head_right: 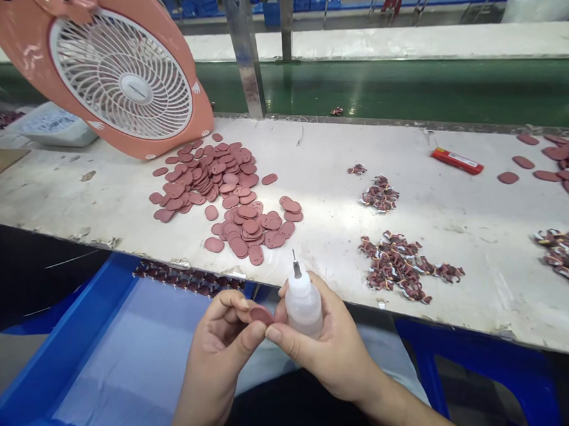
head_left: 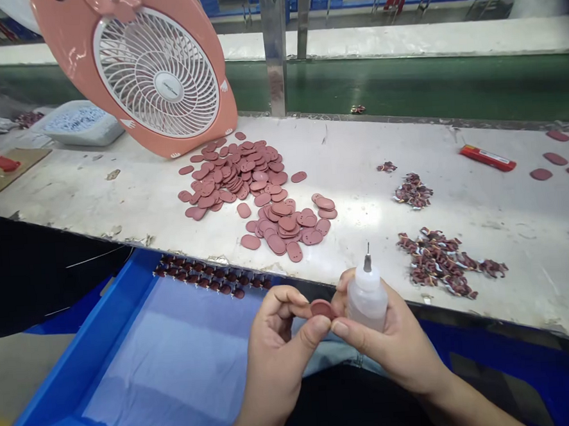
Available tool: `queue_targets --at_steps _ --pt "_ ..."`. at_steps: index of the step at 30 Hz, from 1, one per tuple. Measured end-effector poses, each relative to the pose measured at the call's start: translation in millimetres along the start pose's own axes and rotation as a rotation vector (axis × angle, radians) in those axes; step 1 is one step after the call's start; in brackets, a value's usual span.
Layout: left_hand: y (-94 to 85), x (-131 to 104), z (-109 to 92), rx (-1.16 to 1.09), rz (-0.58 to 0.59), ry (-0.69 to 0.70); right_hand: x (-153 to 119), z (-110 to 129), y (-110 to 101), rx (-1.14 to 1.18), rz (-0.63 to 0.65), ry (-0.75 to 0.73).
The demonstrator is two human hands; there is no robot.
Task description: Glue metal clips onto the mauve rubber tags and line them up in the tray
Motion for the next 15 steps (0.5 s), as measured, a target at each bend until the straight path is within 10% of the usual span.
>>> queue_targets --at_steps 7,15 --pt "17.3 -2.8 14.1 -0.316 0.496 -0.233 -11.6 -1.4 -1.9 0.169 0.156 0.151" --pt "14.1 -4.4 24.8 -0.492 0.339 -0.208 -41.0 22.0 -49.8 -0.515 -0.069 0.018"
Point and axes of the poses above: each hand's wrist, its own x-axis towards the middle knuckle, its own y-axis out of the palm, z = x × y, the point moved 4 cm from there along x, towards the middle knuckle, and after that the axes turned 2 degrees about y, right-handed, at the moved point
